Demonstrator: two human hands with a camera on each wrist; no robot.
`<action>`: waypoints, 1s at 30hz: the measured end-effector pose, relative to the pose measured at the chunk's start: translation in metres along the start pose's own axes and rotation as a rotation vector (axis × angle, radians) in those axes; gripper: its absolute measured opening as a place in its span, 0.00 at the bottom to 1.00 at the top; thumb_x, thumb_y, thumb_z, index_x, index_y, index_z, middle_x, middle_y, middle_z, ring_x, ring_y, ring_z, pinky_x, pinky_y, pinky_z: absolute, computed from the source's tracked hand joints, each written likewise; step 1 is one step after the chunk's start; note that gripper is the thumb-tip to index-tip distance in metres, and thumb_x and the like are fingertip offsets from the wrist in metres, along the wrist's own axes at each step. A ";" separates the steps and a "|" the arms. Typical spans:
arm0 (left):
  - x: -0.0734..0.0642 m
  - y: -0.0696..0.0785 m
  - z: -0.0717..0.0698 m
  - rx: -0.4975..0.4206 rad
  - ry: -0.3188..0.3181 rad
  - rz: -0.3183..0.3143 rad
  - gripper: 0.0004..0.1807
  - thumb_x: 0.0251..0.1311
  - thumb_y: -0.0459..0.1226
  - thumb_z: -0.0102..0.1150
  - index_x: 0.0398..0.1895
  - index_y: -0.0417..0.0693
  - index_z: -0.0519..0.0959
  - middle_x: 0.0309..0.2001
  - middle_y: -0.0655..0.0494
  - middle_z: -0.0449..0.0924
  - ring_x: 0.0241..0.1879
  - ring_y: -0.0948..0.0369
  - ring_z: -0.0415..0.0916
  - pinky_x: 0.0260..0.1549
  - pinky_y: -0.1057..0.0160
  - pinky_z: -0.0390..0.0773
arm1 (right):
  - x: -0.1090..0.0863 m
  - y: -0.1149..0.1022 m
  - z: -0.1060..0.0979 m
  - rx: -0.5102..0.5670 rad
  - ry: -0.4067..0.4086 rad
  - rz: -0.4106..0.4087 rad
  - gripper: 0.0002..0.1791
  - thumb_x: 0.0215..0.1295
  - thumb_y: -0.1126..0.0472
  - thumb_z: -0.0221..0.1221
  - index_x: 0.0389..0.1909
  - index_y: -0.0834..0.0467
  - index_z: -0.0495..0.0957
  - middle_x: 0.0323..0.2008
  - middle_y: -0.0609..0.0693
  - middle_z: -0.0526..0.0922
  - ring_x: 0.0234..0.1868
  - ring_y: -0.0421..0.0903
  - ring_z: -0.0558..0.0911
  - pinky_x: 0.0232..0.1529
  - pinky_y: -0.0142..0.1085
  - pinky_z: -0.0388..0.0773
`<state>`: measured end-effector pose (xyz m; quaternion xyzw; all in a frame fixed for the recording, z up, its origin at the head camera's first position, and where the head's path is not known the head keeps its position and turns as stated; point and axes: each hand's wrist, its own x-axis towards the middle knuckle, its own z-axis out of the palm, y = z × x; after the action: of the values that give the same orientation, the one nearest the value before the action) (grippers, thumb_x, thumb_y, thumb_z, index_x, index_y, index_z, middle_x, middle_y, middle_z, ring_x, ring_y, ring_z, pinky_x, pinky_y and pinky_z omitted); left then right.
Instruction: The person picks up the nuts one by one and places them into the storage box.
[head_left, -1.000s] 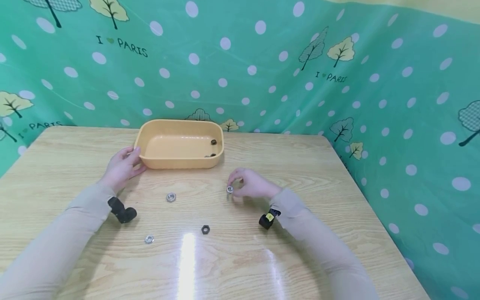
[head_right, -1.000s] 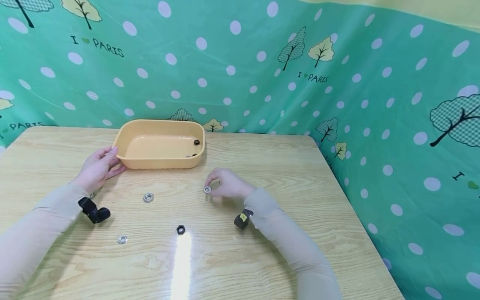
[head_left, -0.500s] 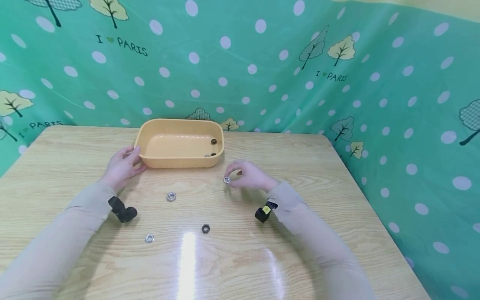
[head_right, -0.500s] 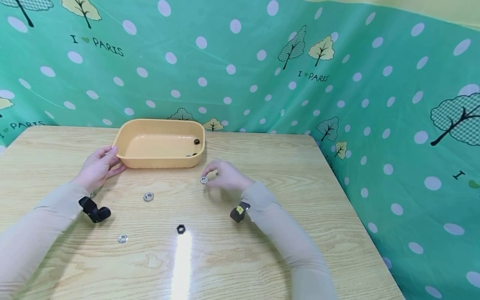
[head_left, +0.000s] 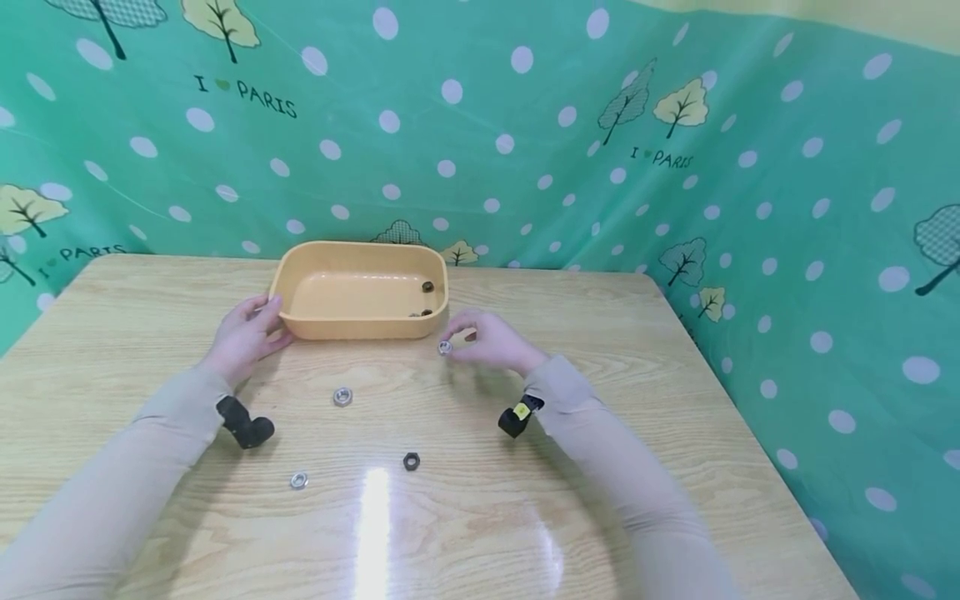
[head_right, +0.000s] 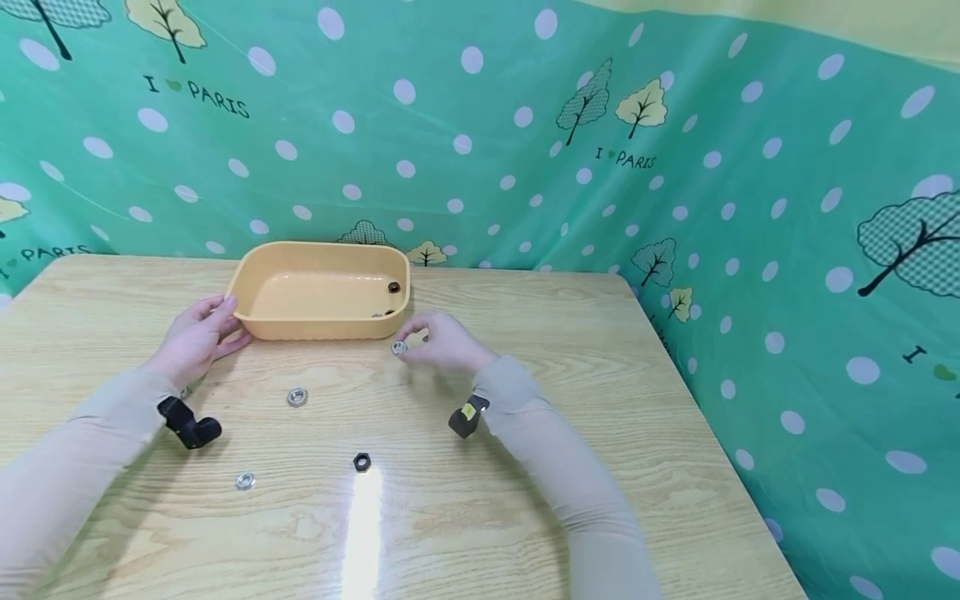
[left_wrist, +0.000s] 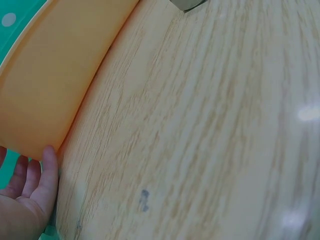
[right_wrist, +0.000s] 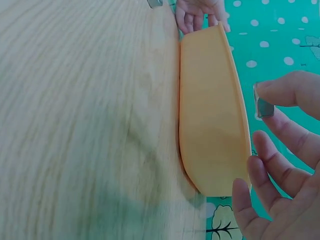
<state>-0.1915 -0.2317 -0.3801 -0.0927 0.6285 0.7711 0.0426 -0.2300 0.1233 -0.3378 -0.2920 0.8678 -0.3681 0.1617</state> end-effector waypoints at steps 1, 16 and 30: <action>0.000 0.000 0.000 0.002 0.000 0.000 0.27 0.66 0.50 0.51 0.61 0.47 0.58 0.48 0.60 0.66 0.43 0.72 0.71 0.41 0.74 0.83 | 0.001 -0.001 0.000 0.009 0.007 0.001 0.08 0.56 0.64 0.64 0.38 0.56 0.82 0.50 0.52 0.81 0.57 0.46 0.74 0.62 0.42 0.74; 0.001 -0.001 -0.001 -0.031 -0.007 0.004 0.12 0.66 0.49 0.50 0.46 0.57 0.63 0.46 0.60 0.66 0.40 0.73 0.73 0.39 0.74 0.84 | 0.025 -0.012 0.001 0.123 0.119 0.023 0.10 0.57 0.67 0.64 0.41 0.62 0.81 0.47 0.54 0.80 0.56 0.53 0.74 0.60 0.45 0.76; 0.001 -0.002 -0.002 -0.013 0.005 0.008 0.15 0.65 0.50 0.51 0.48 0.56 0.62 0.45 0.62 0.66 0.40 0.74 0.73 0.40 0.74 0.83 | 0.046 -0.024 0.002 0.177 0.197 0.075 0.11 0.59 0.61 0.63 0.42 0.60 0.81 0.54 0.52 0.77 0.59 0.51 0.71 0.61 0.41 0.74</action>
<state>-0.1920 -0.2334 -0.3828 -0.0926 0.6239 0.7751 0.0374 -0.2556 0.0795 -0.3246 -0.2062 0.8541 -0.4636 0.1145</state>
